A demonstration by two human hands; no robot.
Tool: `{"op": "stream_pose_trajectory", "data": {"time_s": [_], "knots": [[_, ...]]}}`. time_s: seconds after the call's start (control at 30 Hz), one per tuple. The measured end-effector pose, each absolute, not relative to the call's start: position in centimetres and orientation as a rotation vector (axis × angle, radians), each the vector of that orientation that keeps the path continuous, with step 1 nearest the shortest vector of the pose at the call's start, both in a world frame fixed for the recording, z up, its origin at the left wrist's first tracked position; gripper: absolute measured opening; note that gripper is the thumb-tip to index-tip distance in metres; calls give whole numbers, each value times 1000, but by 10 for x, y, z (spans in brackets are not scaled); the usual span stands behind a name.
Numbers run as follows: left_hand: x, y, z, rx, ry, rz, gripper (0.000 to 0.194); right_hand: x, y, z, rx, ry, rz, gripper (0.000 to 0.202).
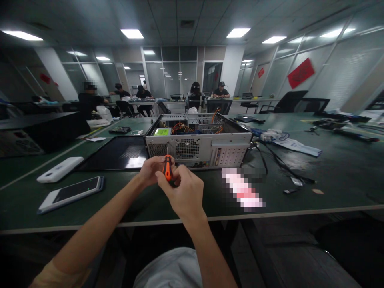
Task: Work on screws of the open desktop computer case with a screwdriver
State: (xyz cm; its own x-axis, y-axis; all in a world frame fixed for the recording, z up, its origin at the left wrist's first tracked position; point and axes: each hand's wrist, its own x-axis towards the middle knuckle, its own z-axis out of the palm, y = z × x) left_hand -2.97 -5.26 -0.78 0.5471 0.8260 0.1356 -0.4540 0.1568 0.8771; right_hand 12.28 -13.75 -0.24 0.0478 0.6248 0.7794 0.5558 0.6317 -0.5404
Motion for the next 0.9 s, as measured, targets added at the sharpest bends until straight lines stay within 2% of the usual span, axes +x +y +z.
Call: {"op": "stream_pose_trajectory", "data": {"time_s": [0.23,0.33,0.37,0.43,0.6,0.9], "knots": [[-28,-55,-6,1079,398,974,30,124,-141,2,-1106,-1689,109,51],[-27,-53,-8,1069,378,993,29,127,-143,3,-1041,-1657,108,30],[-27,-52,-9,1062,373,1003,29,128,-143,3,-987,-1649,87,27],[-26,-51,-11,1045,372,1021,30,130,-142,3,-863,-1677,22,35],[-27,-50,-10,1003,415,1019,29,130,-140,3,-769,-1701,-77,10],[-29,-50,-7,949,394,1019,33,124,-138,4,-1040,-1625,96,49]]}}
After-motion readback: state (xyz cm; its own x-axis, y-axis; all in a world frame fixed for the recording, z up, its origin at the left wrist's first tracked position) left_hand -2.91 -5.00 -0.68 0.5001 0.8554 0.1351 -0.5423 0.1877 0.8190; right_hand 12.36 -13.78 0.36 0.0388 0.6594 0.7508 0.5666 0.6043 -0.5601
